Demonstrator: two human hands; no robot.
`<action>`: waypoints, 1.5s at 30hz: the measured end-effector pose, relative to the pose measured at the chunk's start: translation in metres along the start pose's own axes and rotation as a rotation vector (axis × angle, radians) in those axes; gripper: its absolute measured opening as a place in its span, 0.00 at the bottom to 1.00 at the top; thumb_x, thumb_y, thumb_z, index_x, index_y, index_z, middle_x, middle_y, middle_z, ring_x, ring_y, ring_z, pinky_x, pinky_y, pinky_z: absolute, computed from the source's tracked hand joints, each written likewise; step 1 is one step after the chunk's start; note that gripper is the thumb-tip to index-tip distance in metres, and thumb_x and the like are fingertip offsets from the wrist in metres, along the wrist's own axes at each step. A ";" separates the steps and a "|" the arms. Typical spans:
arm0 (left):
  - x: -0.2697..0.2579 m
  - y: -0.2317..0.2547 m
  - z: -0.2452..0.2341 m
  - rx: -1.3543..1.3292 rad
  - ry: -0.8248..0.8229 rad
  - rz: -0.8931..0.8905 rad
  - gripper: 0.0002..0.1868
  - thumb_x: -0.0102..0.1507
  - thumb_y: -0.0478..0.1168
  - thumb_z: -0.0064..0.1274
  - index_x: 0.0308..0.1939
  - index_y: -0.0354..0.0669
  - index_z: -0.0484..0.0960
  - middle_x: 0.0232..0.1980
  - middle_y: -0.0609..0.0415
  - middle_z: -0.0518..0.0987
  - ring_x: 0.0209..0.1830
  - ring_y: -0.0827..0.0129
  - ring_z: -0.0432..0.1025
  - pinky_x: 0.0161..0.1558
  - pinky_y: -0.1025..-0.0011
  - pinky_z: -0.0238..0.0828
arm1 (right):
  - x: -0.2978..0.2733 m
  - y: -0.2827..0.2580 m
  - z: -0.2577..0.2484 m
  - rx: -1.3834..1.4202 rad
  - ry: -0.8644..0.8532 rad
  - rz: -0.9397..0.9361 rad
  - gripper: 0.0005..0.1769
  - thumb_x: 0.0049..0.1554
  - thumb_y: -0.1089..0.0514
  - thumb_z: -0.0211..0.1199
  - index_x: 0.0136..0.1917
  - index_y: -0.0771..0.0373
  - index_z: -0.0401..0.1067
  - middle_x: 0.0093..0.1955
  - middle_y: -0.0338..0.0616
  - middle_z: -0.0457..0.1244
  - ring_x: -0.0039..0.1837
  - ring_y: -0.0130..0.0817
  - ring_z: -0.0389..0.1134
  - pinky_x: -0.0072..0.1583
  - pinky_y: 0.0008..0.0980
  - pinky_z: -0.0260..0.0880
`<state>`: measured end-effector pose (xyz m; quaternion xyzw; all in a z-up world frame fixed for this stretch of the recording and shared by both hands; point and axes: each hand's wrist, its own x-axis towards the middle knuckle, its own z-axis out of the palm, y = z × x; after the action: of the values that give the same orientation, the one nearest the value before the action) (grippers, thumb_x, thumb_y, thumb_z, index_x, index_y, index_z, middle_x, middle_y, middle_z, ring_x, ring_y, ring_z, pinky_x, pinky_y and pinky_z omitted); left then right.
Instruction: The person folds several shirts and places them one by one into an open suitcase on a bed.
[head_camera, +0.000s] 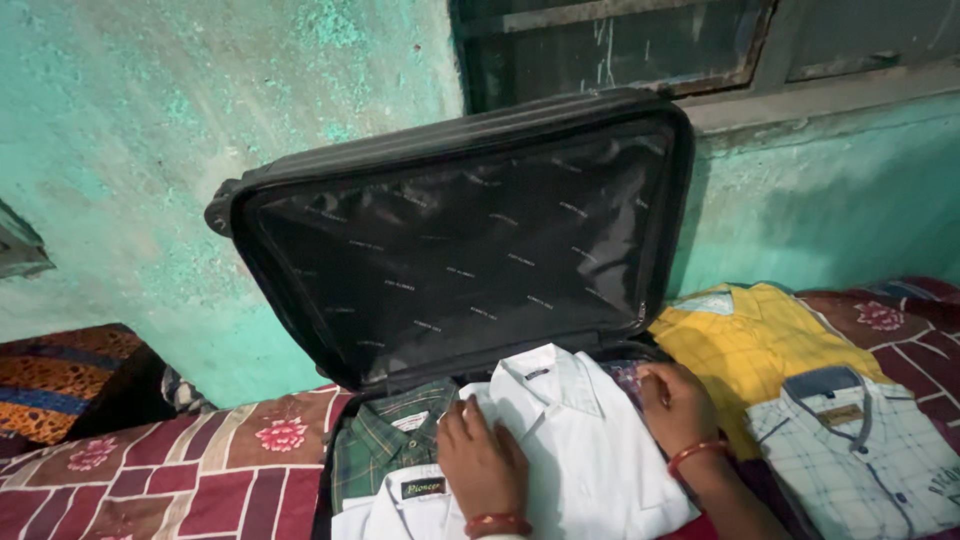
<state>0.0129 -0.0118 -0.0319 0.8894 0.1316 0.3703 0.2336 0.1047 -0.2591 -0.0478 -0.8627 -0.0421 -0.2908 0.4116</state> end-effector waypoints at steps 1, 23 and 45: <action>-0.003 0.005 0.002 -0.024 0.047 0.075 0.30 0.57 0.39 0.52 0.62 0.31 0.71 0.65 0.36 0.70 0.70 0.41 0.60 0.65 0.46 0.57 | -0.002 -0.012 -0.004 -0.069 0.037 -0.077 0.08 0.57 0.57 0.63 0.47 0.61 0.79 0.44 0.49 0.70 0.48 0.44 0.71 0.51 0.40 0.71; 0.011 0.035 -0.039 0.653 -0.784 -0.342 0.39 0.67 0.61 0.29 0.80 0.56 0.44 0.84 0.60 0.36 0.83 0.65 0.26 0.70 0.29 0.18 | -0.016 0.020 0.016 -0.637 -0.389 -0.554 0.24 0.61 0.50 0.50 0.69 0.57 0.64 0.76 0.51 0.55 0.79 0.55 0.50 0.74 0.56 0.51; -0.020 -0.012 0.035 0.299 -0.250 0.058 0.35 0.65 0.57 0.39 0.69 0.36 0.68 0.77 0.45 0.61 0.79 0.52 0.46 0.74 0.43 0.30 | -0.027 -0.029 0.064 -0.538 -0.529 -0.424 0.31 0.63 0.40 0.43 0.76 0.49 0.58 0.82 0.42 0.47 0.81 0.47 0.45 0.73 0.59 0.42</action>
<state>0.0233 -0.0206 -0.0716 0.9566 0.1294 0.2399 0.1027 0.1036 -0.1883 -0.0741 -0.9564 -0.2450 -0.1385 0.0785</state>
